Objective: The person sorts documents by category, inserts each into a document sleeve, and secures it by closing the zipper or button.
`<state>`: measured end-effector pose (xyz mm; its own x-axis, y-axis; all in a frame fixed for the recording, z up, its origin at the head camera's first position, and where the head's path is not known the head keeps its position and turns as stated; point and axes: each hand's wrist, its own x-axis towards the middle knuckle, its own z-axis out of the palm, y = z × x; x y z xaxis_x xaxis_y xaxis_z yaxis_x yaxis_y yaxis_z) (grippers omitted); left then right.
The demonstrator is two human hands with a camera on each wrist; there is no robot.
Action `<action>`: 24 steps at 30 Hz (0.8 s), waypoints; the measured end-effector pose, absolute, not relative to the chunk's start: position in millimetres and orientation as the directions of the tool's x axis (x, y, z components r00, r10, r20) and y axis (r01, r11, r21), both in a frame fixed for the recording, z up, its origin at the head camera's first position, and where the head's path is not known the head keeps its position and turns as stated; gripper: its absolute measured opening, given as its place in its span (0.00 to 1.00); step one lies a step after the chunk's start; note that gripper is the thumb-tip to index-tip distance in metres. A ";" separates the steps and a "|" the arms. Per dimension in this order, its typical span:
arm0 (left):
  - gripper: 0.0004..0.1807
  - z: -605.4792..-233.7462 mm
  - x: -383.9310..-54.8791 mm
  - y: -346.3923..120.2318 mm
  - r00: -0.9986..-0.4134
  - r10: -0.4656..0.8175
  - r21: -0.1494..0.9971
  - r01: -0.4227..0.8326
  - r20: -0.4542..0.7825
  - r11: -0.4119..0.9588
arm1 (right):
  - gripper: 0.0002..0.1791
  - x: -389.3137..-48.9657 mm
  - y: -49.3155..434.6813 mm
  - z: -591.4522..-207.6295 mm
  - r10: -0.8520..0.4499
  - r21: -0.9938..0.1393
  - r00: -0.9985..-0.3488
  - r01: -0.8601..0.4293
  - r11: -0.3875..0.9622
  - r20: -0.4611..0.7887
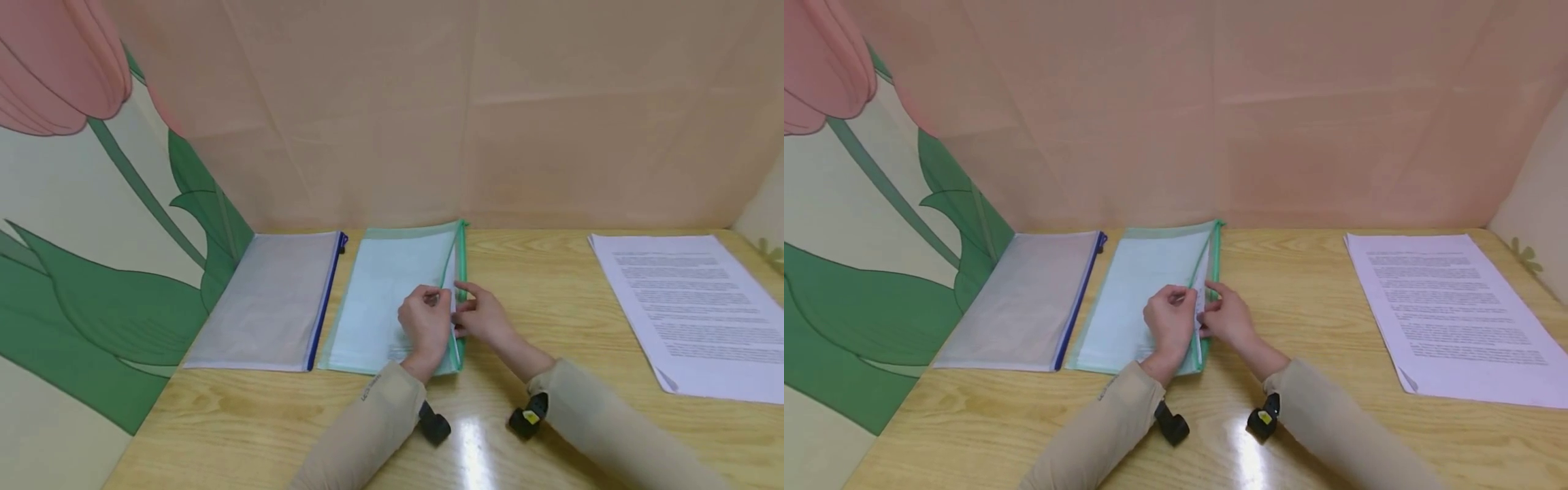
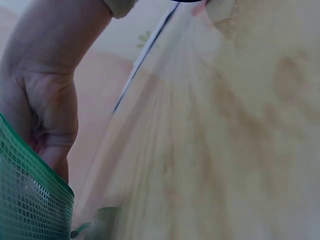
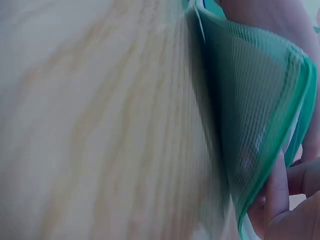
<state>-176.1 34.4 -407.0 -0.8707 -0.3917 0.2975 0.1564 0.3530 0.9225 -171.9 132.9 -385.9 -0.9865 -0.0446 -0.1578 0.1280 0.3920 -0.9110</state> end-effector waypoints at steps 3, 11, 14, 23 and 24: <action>0.03 -406.7 -176.8 35.1 -0.869 -0.397 0.926 0.157 0.295 0.344 | 0.35 -172.5 131.2 -387.4 -0.037 -0.918 -0.987 0.133 0.374 -0.158; 0.02 -408.4 -175.7 37.1 -0.865 -0.412 0.927 0.145 0.288 0.345 | 0.35 -172.8 139.5 -389.5 -0.099 -0.936 -0.975 0.160 0.313 -0.200; 0.02 -410.3 -175.7 38.5 -0.867 -0.410 0.925 0.133 0.283 0.357 | 0.33 -174.2 148.4 -387.3 -0.162 -0.941 -0.960 0.174 0.291 -0.228; 0.04 -410.5 -174.0 39.3 -0.914 -0.321 0.893 0.087 0.248 0.442 | 0.27 -184.9 170.7 -384.0 -0.252 -0.940 -0.921 0.236 0.245 -0.297; 0.05 -409.6 -173.1 39.2 -0.924 -0.300 0.883 0.077 0.238 0.462 | 0.27 -185.8 172.4 -383.8 -0.260 -0.940 -0.919 0.231 0.253 -0.296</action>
<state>-173.1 39.2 -409.6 -0.9237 -0.3004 0.2380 0.0773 0.4622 0.8834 -185.8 172.4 -383.8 -0.9193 -0.2597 -0.2959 0.2311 0.2525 -0.9396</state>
